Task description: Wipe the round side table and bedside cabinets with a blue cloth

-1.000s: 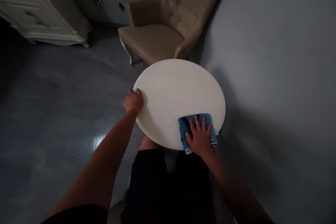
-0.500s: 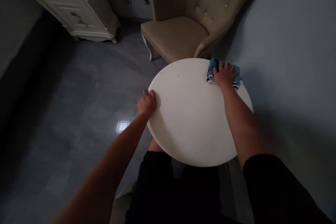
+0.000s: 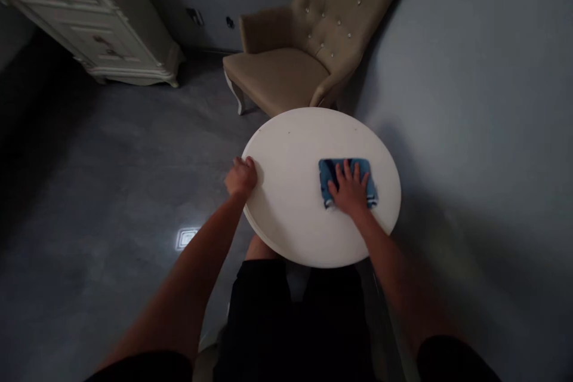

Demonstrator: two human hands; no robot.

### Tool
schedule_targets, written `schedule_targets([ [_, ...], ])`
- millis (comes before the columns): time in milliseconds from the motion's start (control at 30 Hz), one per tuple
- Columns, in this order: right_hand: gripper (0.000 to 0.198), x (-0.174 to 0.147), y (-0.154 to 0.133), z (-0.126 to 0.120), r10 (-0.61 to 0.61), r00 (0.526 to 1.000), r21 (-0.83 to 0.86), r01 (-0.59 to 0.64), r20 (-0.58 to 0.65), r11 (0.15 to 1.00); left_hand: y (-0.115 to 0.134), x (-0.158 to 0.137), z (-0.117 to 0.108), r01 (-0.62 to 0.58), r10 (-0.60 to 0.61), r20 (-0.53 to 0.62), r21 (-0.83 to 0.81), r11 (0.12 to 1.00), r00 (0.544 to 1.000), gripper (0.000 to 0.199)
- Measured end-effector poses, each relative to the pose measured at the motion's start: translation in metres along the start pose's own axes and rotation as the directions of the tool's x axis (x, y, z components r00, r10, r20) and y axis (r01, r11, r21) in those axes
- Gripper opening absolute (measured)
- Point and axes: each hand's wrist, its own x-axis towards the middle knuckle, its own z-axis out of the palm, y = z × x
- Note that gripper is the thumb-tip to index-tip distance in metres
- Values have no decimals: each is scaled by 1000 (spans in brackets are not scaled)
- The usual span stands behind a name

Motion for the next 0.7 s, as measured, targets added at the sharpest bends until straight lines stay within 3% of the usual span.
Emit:
schedule_targets([
  [167, 78, -163, -27, 24, -74, 997, 17, 74, 10, 997, -1, -3, -4, -13, 13, 3, -37, 999, 1000, 56],
  [233, 77, -198, -33, 30, -61, 998, 49, 60, 26, 997, -2, -2, -4, -10, 10, 3, -47, 999, 1000, 56],
  [333, 78, -209, -38, 31, -49, 996, 62, 45, 70, 997, -3, -2, -4, -13, 13, 8, -49, 999, 1000, 57],
  [400, 77, -191, -38, 27, -44, 995, 42, 40, 88, 998, -2, -2, -4, -19, 20, 11, -44, 999, 1000, 57],
  [500, 72, -133, -34, 14, -41, 995, 9, 41, 92, 999, -1, -2, -4, -13, 13, 14, -29, 999, 1000, 56],
  [700, 74, 44, -10, -16, 30, 997, -29, -28, 74, 999, 2, 4, 0, 6, -6, 5, 15, 1000, 1000, 54],
])
